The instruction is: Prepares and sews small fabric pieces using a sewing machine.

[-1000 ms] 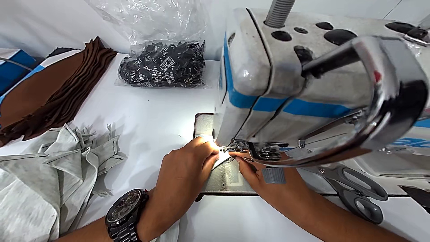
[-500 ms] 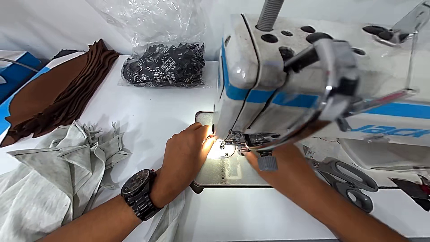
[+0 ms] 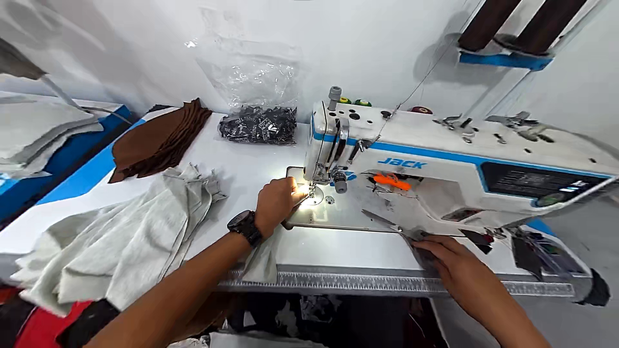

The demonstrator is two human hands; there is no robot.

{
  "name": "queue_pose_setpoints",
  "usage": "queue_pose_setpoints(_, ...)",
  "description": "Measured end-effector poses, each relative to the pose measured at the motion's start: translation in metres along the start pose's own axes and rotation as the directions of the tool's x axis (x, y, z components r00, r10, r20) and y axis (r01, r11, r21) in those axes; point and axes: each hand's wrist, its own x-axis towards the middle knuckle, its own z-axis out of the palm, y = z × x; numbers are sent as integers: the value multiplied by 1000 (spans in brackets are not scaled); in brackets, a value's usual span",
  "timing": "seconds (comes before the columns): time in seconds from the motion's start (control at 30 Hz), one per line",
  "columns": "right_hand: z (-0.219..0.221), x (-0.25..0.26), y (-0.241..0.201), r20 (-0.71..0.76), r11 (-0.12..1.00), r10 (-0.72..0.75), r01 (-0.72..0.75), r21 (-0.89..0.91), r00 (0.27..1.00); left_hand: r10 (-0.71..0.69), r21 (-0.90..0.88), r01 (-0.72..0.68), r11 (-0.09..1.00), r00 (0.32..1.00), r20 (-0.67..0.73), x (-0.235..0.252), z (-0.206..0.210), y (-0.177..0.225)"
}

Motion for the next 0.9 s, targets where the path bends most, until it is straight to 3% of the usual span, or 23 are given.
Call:
queue_pose_setpoints(0.1,-14,-16,-5,112,993,86,-95,75,990,-15,-436,38,899,998,54,-60,-22,8)
queue_pose_setpoints(0.17,-20,-29,-22,125,984,175,-176,-10,976,-60,-740,139,658,989,133,-111,-26,15)
queue_pose_setpoints(0.23,-16,-45,-43,93,955,262,-245,-167,960,-67,-885,159,438,987,145,-158,-24,20)
queue_pose_setpoints(0.3,-6,-65,-53,56,952,279,-268,-147,959,-82,-936,113,333,992,91,-197,-21,25)
queue_pose_setpoints(0.37,2,-89,-59,40,956,237,-240,166,971,-130,-970,87,226,990,58,-228,-17,30)
queue_pose_setpoints(0.4,4,-100,-68,75,888,213,-225,401,974,-150,-982,82,172,987,56,-240,-15,32)
queue_pose_setpoints(0.47,14,-120,-101,117,517,48,-125,847,992,-186,-991,74,108,981,53,-258,-13,38)
queue_pose_setpoints(0.5,22,-128,-122,119,344,-65,-90,935,991,-200,-992,63,108,979,40,-264,-13,41)
queue_pose_setpoints(0.53,28,-134,-145,114,247,-153,-74,966,982,-215,-990,40,133,977,10,-269,-12,43)
queue_pose_setpoints(0.57,32,-139,-168,112,221,-199,-67,973,974,-225,-982,4,188,974,-39,-273,-11,45)
queue_pose_setpoints(0.67,32,-143,-219,171,376,-190,-89,922,967,-210,-924,-107,368,958,-195,-279,-8,47)
queue_pose_setpoints(0.8,35,-130,-238,169,396,-177,-87,914,970,-137,-800,-188,570,938,-318,-280,-1,40)
queue_pose_setpoints(0.9,37,-120,-241,157,453,-163,-67,889,974,-109,-729,-223,647,919,-378,-280,4,36)
